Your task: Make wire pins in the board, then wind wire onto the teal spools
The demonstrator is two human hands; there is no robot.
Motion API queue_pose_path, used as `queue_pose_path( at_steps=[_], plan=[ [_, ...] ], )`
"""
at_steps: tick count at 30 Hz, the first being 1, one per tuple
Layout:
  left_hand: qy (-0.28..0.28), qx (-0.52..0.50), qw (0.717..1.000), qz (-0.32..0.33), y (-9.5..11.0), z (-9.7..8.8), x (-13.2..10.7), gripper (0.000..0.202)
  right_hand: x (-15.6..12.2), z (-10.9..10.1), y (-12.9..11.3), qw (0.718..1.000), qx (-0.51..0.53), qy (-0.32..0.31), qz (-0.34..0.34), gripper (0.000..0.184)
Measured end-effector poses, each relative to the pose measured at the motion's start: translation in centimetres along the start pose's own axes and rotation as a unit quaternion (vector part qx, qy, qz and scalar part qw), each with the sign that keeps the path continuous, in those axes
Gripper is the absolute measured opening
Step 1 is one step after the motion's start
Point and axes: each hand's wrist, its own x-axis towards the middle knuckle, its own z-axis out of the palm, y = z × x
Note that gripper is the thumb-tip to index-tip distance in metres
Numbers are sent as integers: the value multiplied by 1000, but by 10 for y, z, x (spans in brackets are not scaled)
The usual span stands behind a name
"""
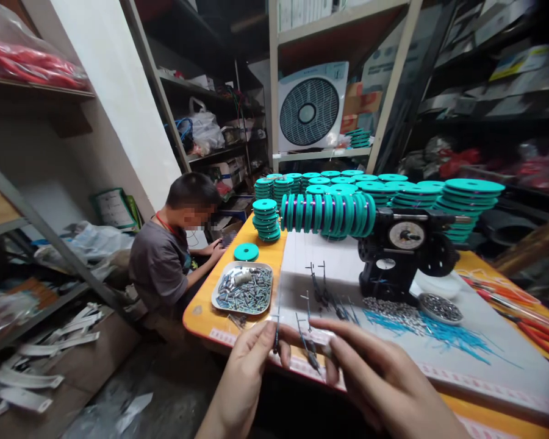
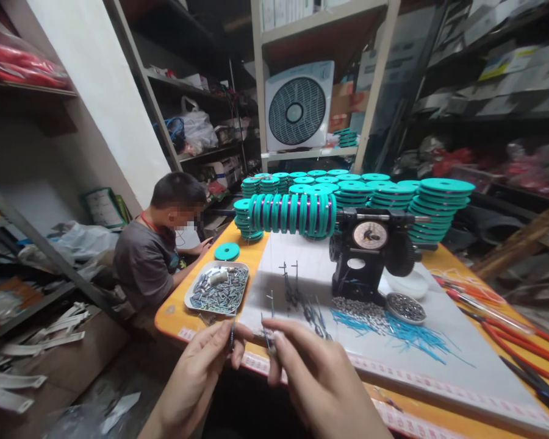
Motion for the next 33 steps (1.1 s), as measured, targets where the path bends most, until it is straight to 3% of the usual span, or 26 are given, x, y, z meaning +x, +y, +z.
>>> queue_pose_path(
  at_steps=[2, 5, 7, 9, 17, 24, 27, 33],
  plan=[
    [-32, -50, 998, -6, 6, 3, -7, 32, 27, 3, -13, 986, 141, -66, 57, 42],
    [-57, -101, 993, -20, 11, 6, -12, 29, 58, 10, -22, 935, 301, -163, 92, 36],
    [-62, -113, 991, -24, 12, 6, -13, 28, 68, 14, -24, 911, 346, -203, 97, 29],
    [-64, -107, 992, -18, 14, 5, -12, 27, 72, 16, -26, 904, 354, -218, 102, 26],
    [-39, 8, 999, 30, 9, 7, -7, 24, 70, 19, -23, 893, 378, -213, 119, 26],
    [41, -153, 987, 24, -6, 23, -12, 32, 69, 33, -26, 868, 450, -145, 155, 35],
    [29, -198, 979, 26, -11, 26, -14, 32, 71, 32, -30, 862, 463, -127, 161, 35],
    [-15, -242, 969, -47, -41, 26, -31, 40, 74, 22, -30, 866, 465, -91, 162, 35]
  ],
)
